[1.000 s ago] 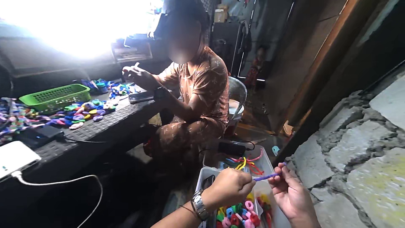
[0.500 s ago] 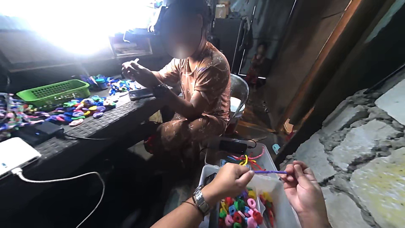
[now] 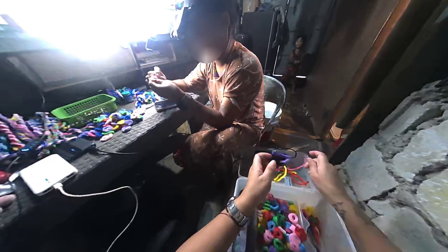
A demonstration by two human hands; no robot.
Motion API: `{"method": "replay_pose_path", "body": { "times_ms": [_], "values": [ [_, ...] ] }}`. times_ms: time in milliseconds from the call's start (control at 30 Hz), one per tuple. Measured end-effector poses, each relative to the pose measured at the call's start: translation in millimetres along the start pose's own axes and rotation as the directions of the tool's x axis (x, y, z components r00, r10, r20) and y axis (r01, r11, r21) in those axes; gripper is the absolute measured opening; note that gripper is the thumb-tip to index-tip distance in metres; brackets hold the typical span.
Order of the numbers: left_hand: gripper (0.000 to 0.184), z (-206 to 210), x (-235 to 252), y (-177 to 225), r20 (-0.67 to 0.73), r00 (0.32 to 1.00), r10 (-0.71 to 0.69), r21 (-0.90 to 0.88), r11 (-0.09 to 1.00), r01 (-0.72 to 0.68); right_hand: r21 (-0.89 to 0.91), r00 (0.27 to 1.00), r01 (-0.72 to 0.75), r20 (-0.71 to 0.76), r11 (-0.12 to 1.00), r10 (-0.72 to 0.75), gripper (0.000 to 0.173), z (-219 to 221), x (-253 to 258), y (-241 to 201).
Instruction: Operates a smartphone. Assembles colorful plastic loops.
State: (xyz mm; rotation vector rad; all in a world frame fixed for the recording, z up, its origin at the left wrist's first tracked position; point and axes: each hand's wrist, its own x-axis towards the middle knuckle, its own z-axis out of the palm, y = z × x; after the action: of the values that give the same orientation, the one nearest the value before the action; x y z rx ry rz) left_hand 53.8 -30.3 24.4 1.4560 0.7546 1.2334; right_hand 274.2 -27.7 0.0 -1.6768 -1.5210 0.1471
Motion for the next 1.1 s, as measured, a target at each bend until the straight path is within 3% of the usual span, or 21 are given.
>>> {"method": "replay_pose_path", "body": {
  "times_ms": [67, 167, 233, 333, 433, 467, 533, 633, 700, 800, 900, 1000, 1100],
  "values": [
    [0.054, -2, 0, 0, -0.024, 0.998, -0.064, 0.076, 0.995, 0.066, -0.131, 0.990, -0.040, 0.126, 0.991, 0.057, 0.038, -6, -5, -6],
    [0.057, -4, 2, -5, 0.050, 0.986, -0.159, 0.174, 0.974, 0.148, -0.111, 0.928, 0.213, 0.332, 0.971, -0.166, 0.022, -11, -29, -20],
    [0.049, -3, 5, -4, 0.163, 0.965, -0.206, 0.265, 0.951, 0.158, -0.087, 0.787, 0.368, 0.560, 0.926, -0.260, 0.020, -12, -43, -30],
    [0.033, -2, 1, 1, 0.305, 0.920, -0.248, 0.346, 0.928, 0.136, -0.115, 0.634, 0.525, 0.714, 0.844, -0.297, 0.031, -14, -65, -38],
    [0.028, -3, 0, -2, 0.290, 0.949, -0.124, 0.283, 0.958, 0.039, -0.125, 0.343, 0.459, 0.938, 0.880, -0.046, 0.034, -9, -74, -37],
    [0.028, -3, 1, -3, 0.271, 0.959, -0.082, 0.254, 0.967, 0.011, -0.138, 0.292, 0.453, 0.956, 0.881, 0.000, 0.029, -6, -76, -35],
    [0.027, -4, -1, -3, 0.234, 0.972, -0.018, 0.204, 0.978, -0.031, -0.084, 0.325, 0.404, 0.944, 0.911, -0.057, 0.016, -6, -79, -31],
    [0.027, -4, -1, 1, 0.155, 0.987, 0.045, 0.144, 0.987, -0.067, 0.071, 0.525, 0.309, 0.819, 0.949, -0.232, 0.015, -18, -74, -32],
    [0.026, -6, -1, -1, 0.141, 0.990, 0.022, 0.125, 0.991, -0.039, 0.158, 0.663, 0.213, 0.701, 0.964, -0.262, 0.020, -27, -70, -39],
    [0.030, -6, -2, -3, 0.357, 0.933, -0.048, 0.188, 0.982, -0.021, 0.377, 0.873, -0.008, 0.455, 0.926, -0.178, 0.019, -35, -67, -44],
    [0.038, 2, -7, -1, 0.525, 0.851, 0.007, 0.200, 0.971, -0.132, 0.652, 0.932, -0.258, 0.363, 0.713, 0.006, 0.018, -35, -67, -51],
    [0.024, 8, -10, -5, 0.447, 0.885, 0.133, 0.202, 0.948, -0.244, 0.779, 0.929, -0.359, 0.354, 0.514, 0.112, 0.019, -29, -69, -57],
    [0.015, 9, -11, -10, 0.403, 0.888, 0.220, 0.270, 0.899, -0.345, 0.780, 0.907, -0.421, 0.377, 0.463, 0.190, 0.013, -26, -71, -62]
  ]
}}
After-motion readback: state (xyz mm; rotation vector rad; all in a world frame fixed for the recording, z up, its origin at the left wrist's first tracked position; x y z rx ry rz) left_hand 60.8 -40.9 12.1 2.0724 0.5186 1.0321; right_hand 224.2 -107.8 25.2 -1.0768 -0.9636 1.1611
